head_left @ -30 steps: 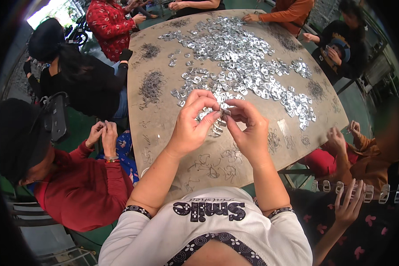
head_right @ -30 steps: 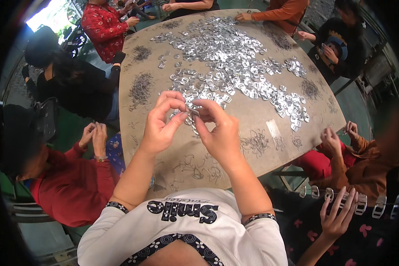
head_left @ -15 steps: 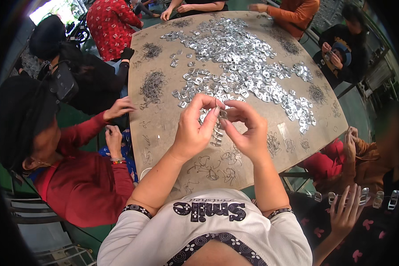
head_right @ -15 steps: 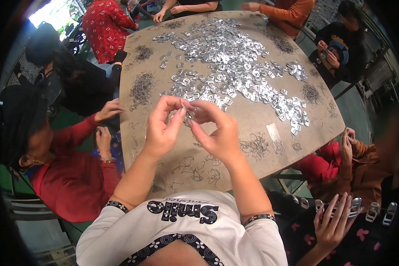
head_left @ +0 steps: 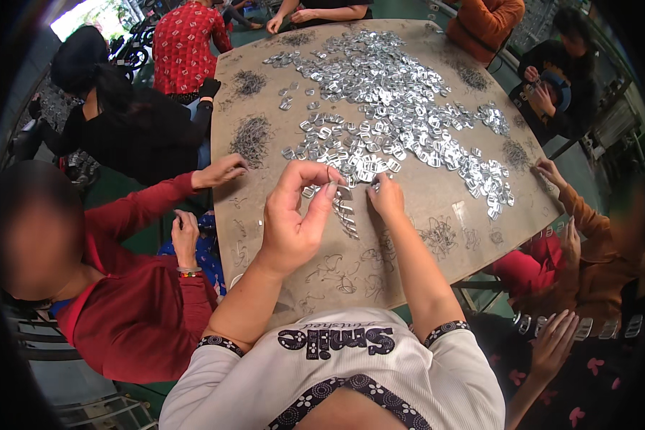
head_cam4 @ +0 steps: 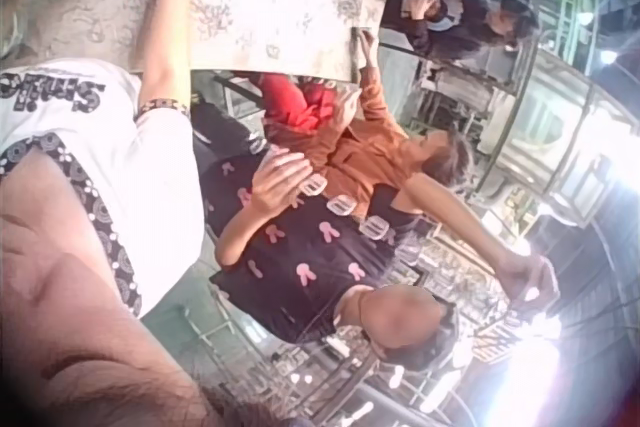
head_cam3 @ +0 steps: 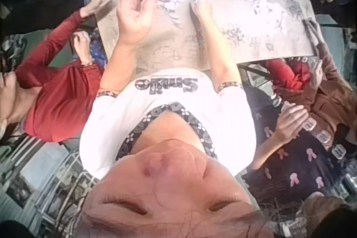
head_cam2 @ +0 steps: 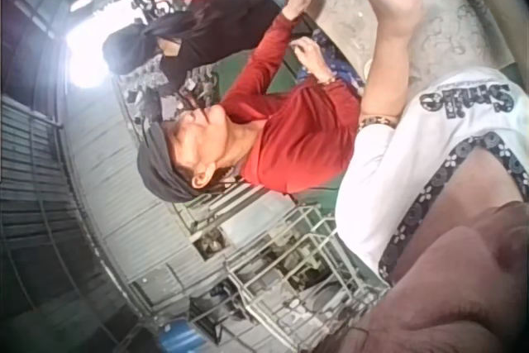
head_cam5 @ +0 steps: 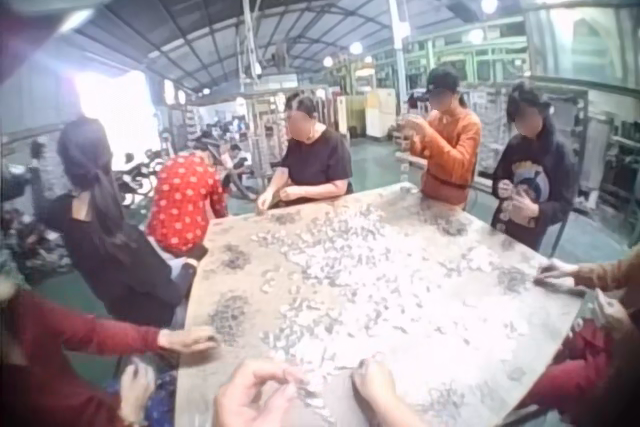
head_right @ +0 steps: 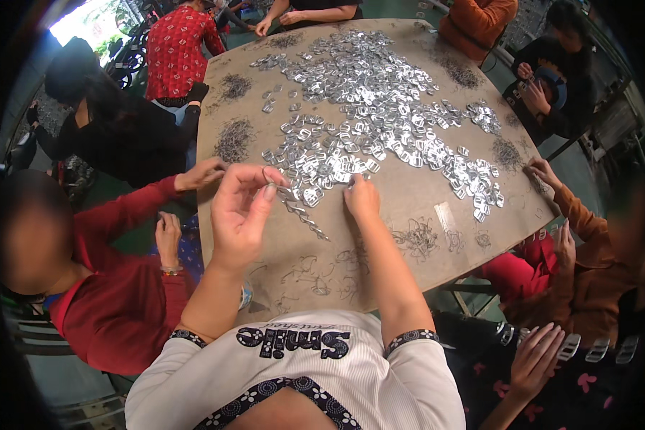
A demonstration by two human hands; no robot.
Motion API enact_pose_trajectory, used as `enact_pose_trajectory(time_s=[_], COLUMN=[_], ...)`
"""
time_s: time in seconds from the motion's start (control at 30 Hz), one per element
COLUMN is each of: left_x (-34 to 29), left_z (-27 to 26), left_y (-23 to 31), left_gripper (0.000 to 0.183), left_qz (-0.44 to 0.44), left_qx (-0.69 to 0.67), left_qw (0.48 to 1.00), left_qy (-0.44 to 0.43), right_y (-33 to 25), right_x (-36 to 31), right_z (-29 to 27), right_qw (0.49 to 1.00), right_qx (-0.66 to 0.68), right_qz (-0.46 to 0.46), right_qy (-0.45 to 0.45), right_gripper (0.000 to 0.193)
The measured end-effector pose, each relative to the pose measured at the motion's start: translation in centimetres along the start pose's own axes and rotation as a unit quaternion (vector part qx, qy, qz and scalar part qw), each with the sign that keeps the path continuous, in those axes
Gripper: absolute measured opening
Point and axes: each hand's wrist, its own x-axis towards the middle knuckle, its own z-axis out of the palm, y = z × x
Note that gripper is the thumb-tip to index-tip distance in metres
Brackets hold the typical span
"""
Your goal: The person attaches small metal tags to a wire rack. They pick up the tags from a pile on the table, hook them onto the hooks of the rack, and then hang the rack on a metal stand.
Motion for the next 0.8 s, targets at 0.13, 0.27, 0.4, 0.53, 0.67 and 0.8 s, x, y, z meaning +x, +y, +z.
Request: enact_pose_trajectory(time_s=[0.13, 0.27, 0.4, 0.53, 0.67, 0.8], left_x=[-0.2, -0.7, -0.6, -0.3, -0.2, 0.0], left_z=[0.1, 0.2, 1.3, 1.7, 1.6, 2.0], left_y=[0.1, -0.7, -1.1, -0.5, 0.4, 0.2], left_gripper=[0.008, 0.006, 0.007, 0.009, 0.008, 0.013], left_qz=[-0.026, -0.068, -0.073, -0.052, -0.062, -0.009], left_qx=[-0.02, -0.013, 0.006, 0.037, 0.074, 0.119], left_qw=[0.999, 0.998, 0.997, 0.997, 0.991, 0.99], left_qy=[0.002, -0.011, -0.026, -0.047, -0.093, -0.081], right_y=[0.1, -5.2, -11.2, -14.3, -14.9, -14.7], right_x=[1.0, 0.3, -2.6, -5.1, -6.5, -7.0], right_z=[-1.4, -7.7, -14.6, -18.3, -19.3, -19.7], right_qw=[0.999, 0.928, 0.862, 0.846, 0.857, 0.873], right_qx=[-0.024, 0.368, 0.504, 0.521, 0.494, 0.452], right_qz=[-0.016, 0.031, -0.041, -0.114, -0.142, -0.167], right_qy=[0.021, -0.046, -0.033, -0.009, 0.018, 0.068], right_gripper=[0.021, 0.015, 0.016, 0.015, 0.014, 0.013])
